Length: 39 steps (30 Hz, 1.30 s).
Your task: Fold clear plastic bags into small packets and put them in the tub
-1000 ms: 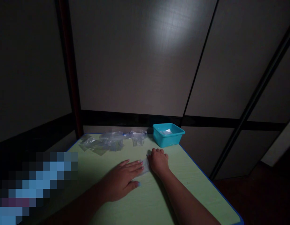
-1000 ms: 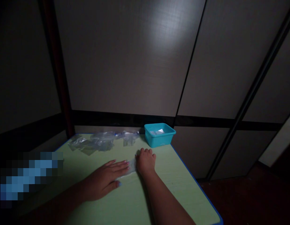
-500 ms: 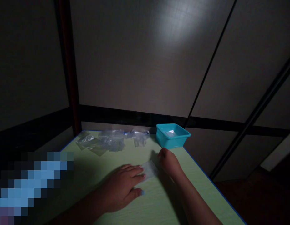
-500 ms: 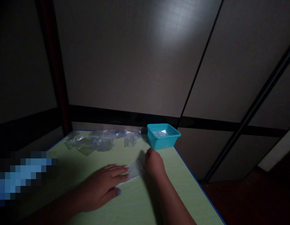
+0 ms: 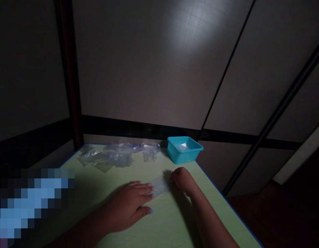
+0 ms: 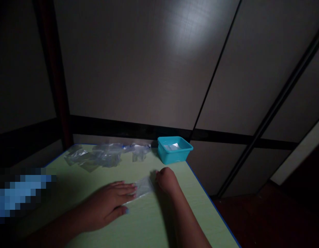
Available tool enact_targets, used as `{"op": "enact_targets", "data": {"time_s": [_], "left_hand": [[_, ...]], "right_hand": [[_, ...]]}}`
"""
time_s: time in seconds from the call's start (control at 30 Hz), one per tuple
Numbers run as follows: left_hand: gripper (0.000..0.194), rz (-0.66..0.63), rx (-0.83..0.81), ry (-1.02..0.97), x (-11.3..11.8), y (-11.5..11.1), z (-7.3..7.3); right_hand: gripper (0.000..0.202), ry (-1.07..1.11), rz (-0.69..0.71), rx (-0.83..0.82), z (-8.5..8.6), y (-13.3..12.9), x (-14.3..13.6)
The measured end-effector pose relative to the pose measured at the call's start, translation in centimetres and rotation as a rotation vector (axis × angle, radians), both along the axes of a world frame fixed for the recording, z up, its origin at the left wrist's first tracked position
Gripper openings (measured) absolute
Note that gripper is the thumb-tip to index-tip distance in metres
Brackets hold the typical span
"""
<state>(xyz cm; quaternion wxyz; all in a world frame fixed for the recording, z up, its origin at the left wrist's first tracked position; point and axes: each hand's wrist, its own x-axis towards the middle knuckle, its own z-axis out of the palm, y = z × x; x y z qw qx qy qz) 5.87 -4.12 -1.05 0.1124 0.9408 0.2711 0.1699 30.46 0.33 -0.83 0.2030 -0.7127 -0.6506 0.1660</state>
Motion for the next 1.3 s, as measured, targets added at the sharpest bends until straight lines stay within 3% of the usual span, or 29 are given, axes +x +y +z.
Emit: {"op": "enact_targets", "data": {"time_s": [0.37, 0.8, 1.07, 1.3], "left_hand": [[0.037, 0.016, 0.008, 0.012, -0.4, -0.3, 0.3], [0.039, -0.017, -0.038, -0.016, -0.6, -0.3, -0.1], [0.039, -0.014, -0.050, -0.003, -0.5, -0.3, -0.1], [0.041, -0.012, -0.044, 0.005, -0.5, -0.4, 0.0]], "right_hand": [[0.023, -0.136, 0.004, 0.032, 0.1, -0.9, -1.0], [0.026, -0.249, 0.061, 0.034, -0.2, -1.2, -1.3], [0.026, -0.076, 0.120, 0.027, -0.2, -1.3, -1.5], [0.031, 0.305, 0.004, 0.019, -0.9, -0.5, -2.2]]}}
